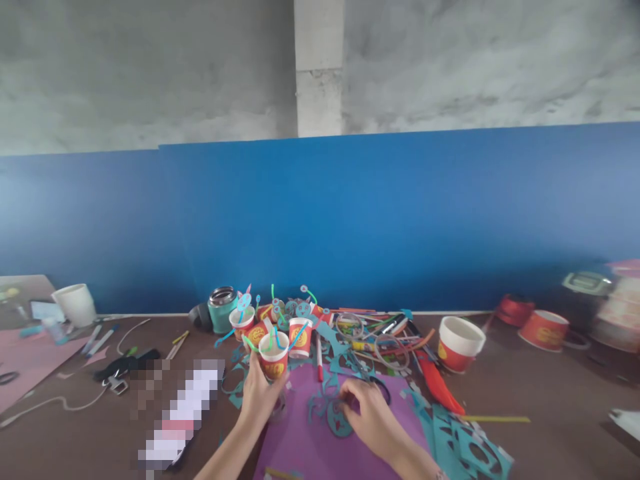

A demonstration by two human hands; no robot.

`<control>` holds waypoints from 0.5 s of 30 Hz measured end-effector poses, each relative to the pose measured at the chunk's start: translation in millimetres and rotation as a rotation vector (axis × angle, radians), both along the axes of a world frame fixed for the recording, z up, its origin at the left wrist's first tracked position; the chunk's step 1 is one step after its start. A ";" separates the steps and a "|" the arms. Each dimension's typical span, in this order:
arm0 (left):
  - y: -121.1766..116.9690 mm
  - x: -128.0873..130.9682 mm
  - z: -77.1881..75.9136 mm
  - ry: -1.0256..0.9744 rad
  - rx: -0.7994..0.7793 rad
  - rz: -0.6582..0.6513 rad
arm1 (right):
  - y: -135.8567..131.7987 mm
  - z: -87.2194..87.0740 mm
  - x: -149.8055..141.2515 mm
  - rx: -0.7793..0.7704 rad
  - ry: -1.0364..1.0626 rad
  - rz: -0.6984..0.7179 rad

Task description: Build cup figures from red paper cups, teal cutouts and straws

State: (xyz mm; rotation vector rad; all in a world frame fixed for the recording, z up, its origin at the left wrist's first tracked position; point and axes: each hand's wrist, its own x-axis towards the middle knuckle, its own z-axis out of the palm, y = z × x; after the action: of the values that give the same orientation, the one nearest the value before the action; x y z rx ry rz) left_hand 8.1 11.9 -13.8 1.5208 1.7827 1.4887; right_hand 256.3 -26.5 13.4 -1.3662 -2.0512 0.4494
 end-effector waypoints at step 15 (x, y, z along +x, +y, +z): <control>-15.1 8.0 13.3 0.050 -0.160 -0.142 | 1.3 -0.3 3.1 0.038 0.039 0.020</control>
State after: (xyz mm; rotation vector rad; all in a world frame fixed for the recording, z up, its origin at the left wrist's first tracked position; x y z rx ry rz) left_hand 16.1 -3.2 -0.5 1.5801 1.7357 1.2217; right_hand 259.5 -25.2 13.1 -1.3055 -2.0338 0.4397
